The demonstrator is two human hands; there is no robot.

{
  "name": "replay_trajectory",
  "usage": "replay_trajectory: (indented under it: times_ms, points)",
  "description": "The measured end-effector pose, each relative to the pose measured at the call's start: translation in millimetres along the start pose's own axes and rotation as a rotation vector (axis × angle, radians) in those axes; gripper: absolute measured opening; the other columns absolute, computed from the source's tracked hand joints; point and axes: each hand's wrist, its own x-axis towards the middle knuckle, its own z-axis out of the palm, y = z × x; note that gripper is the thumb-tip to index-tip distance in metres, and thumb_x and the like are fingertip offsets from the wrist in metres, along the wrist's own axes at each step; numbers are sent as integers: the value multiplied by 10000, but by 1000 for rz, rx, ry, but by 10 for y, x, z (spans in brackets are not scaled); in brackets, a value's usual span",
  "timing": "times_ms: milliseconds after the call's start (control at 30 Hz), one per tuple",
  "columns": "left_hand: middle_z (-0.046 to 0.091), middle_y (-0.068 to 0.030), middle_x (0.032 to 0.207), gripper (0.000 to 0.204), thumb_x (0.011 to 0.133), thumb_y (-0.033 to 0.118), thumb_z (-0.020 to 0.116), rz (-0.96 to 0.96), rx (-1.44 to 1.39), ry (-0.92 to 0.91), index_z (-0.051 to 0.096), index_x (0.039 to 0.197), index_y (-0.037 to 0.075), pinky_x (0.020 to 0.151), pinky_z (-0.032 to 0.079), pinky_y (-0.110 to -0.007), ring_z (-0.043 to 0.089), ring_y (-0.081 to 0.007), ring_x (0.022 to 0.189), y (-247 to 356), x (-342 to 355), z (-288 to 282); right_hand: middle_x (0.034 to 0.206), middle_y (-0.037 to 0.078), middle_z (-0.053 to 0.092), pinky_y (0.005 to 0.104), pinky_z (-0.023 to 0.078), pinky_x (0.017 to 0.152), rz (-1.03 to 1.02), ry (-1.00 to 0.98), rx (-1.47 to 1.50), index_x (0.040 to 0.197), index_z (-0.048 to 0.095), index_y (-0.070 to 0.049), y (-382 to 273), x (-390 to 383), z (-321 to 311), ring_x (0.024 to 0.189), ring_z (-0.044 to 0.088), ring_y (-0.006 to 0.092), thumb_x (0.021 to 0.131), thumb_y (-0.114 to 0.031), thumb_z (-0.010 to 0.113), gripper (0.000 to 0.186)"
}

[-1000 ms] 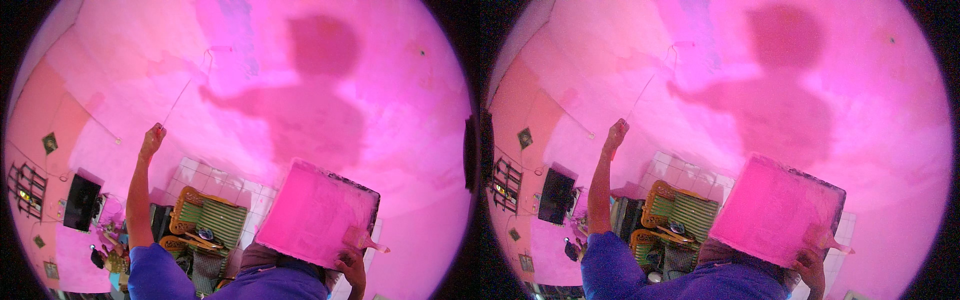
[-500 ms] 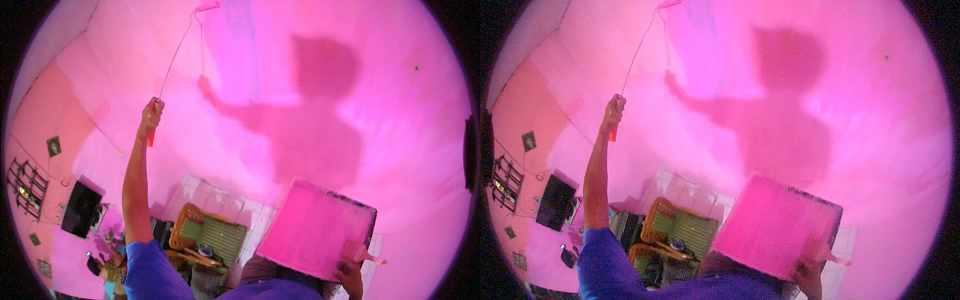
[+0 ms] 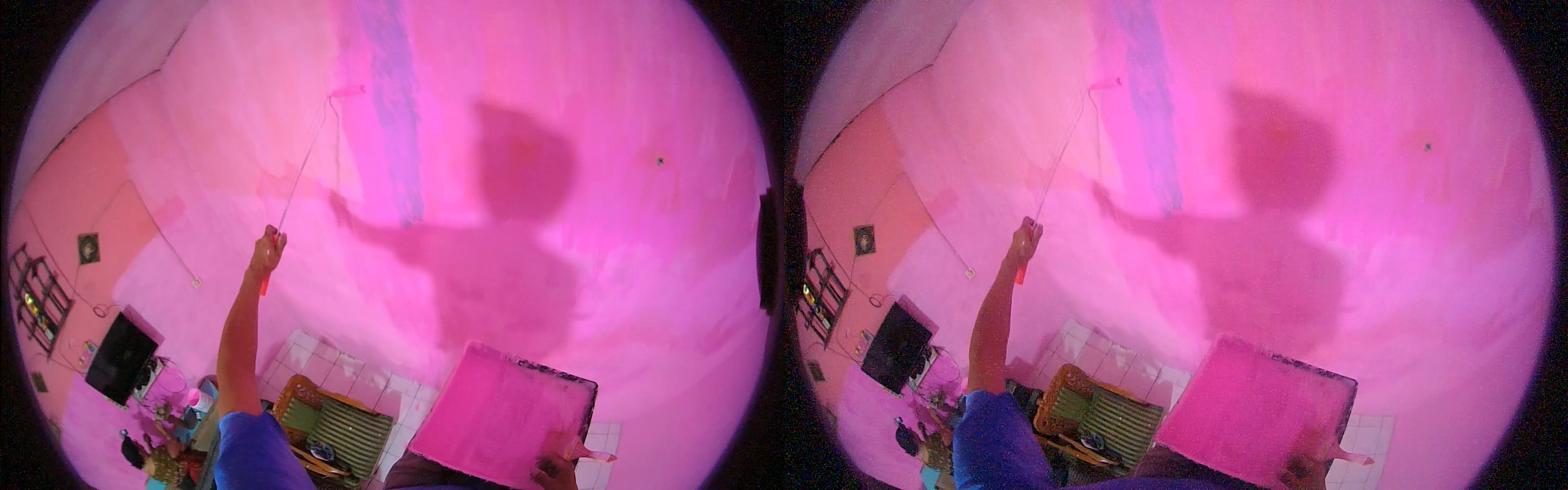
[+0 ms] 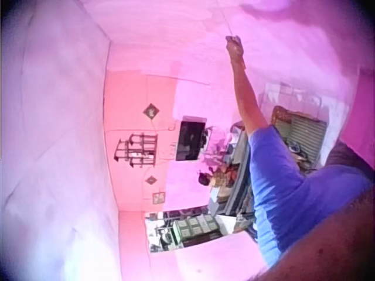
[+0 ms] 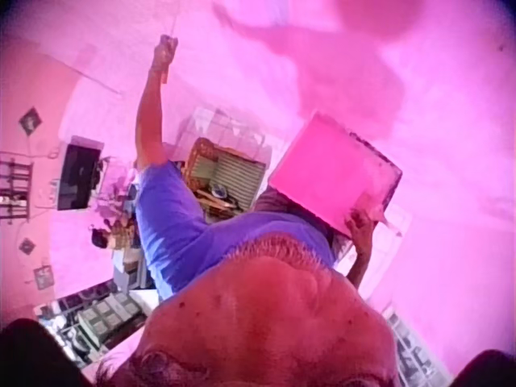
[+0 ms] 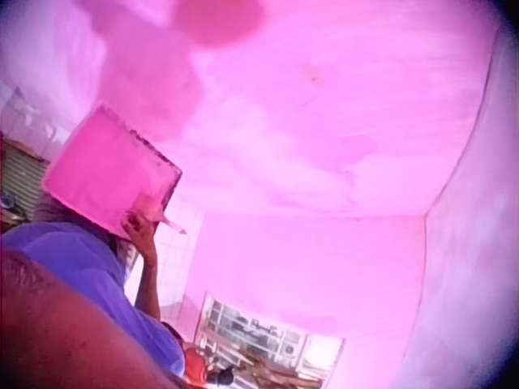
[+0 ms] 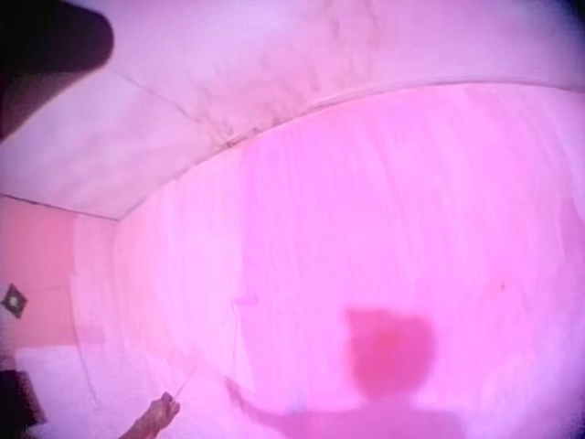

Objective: The person paints a ceiling with pink paint using a roller, frequently dipping the roller into a paint tray held in their other hand.

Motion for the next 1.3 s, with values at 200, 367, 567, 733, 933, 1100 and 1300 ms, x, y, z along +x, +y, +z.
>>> replay_trajectory:
  times_ms: [200, 367, 567, 733, 933, 1100, 1300]
  points:
    - [516, -179, 620, 287, 864, 275, 523, -173, -55, -64, 433, 874, 3, 538, 427, -385, 525, -334, 568, -89, 500, -334, 811, 41, 566, 255, 449, 651, -23, -53, 27, 1042, 563, -11, 0, 37, -71, 724, 525, 122, 790, -120, 598, 277]
    - [539, -194, 644, 290, 851, 272, 538, -35, 67, -21, 437, 890, 3, 534, 430, -404, 549, -357, 600, 137, 1321, -780, 824, 42, 564, 253, 463, 643, -26, -1, 62, 1041, 563, -13, -217, 92, -17, 732, 537, 126, 793, -95, 593, 263]
    - [529, -206, 613, 331, 832, 282, 556, 5, 80, 38, 419, 916, -8, 520, 433, -432, 557, -403, 608, -81, 888, -410, 831, 41, 566, 243, 472, 661, 18, -61, 25, 1047, 563, -11, -229, 137, 39, 741, 543, 128, 791, -75, 602, 267]
    - [528, -196, 583, 356, 819, 303, 576, -87, 75, 25, 427, 806, -20, 519, 439, -428, 565, -384, 582, -55, 509, -248, 810, 45, 564, 245, 471, 652, -19, -24, -84, 1044, 562, -7, -228, 94, -55, 726, 540, 128, 788, -75, 611, 269]
    - [550, -223, 620, 413, 805, 362, 572, -40, 199, 117, 459, 716, -25, 548, 451, -437, 572, -386, 624, 124, 1670, -830, 810, 58, 566, 254, 476, 645, -79, -14, -44, 1036, 568, -6, -213, 163, -39, 732, 549, 135, 774, -70, 618, 275]
    - [573, -246, 692, 451, 794, 392, 571, -75, 143, 143, 485, 750, -48, 574, 458, -436, 583, -394, 682, 320, 2386, -1033, 819, 56, 566, 267, 485, 641, -72, -59, -73, 1040, 568, -14, -408, 182, 43, 740, 562, 142, 770, -87, 629, 286]
    - [528, -232, 572, 397, 804, 329, 579, 19, 229, 144, 437, 720, -32, 503, 438, -462, 549, -417, 574, -110, 1461, -377, 806, 58, 578, 266, 479, 640, -19, -34, -93, 1039, 571, -23, -412, 117, 74, 725, 560, 143, 765, -101, 639, 293]
